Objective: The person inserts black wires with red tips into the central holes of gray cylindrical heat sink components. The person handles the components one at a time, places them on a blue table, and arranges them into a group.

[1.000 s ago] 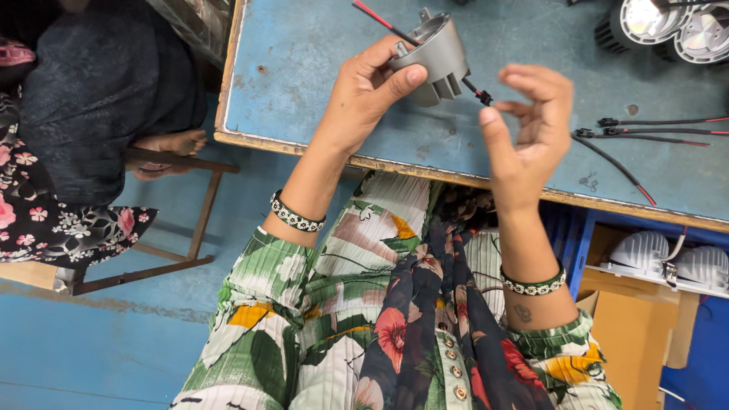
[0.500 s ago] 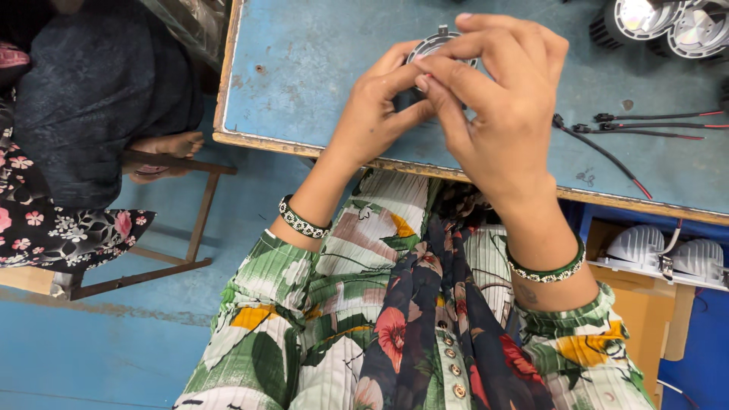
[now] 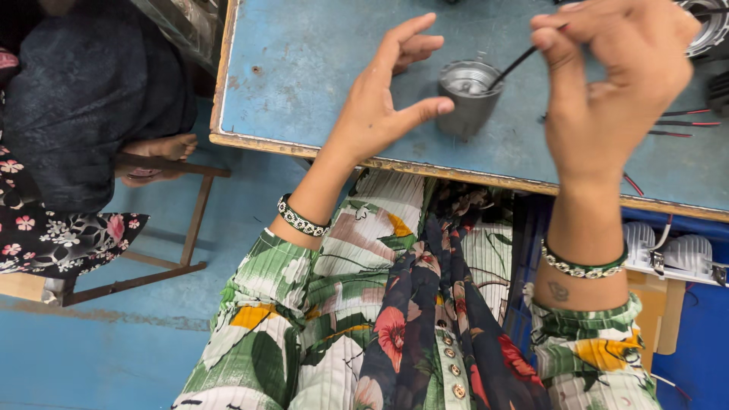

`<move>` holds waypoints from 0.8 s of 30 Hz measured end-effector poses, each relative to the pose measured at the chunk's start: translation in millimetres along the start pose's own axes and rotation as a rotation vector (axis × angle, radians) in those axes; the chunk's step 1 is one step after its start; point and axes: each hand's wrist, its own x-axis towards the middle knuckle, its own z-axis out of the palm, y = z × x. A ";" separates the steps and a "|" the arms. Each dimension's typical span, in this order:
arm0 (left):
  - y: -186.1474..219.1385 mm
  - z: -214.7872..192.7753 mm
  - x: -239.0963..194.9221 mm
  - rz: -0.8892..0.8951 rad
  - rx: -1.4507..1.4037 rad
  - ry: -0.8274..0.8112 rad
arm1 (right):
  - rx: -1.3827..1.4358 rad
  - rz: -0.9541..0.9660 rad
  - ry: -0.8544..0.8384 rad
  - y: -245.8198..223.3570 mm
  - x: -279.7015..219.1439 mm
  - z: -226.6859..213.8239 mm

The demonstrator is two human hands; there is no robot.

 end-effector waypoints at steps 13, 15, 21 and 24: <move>-19.3 4.6 2.3 -0.114 -0.198 0.116 | 0.043 0.242 0.194 87.5 -30.0 -24.5; -19.7 5.4 5.4 -0.132 -0.201 0.119 | 0.057 0.212 0.199 84.2 -33.0 -27.9; -15.2 5.4 6.7 -0.146 -0.173 0.111 | 0.149 0.327 0.210 65.6 -49.3 -31.4; -10.9 5.7 5.2 -0.128 -0.153 0.098 | 0.116 0.357 0.254 63.1 -74.2 -30.8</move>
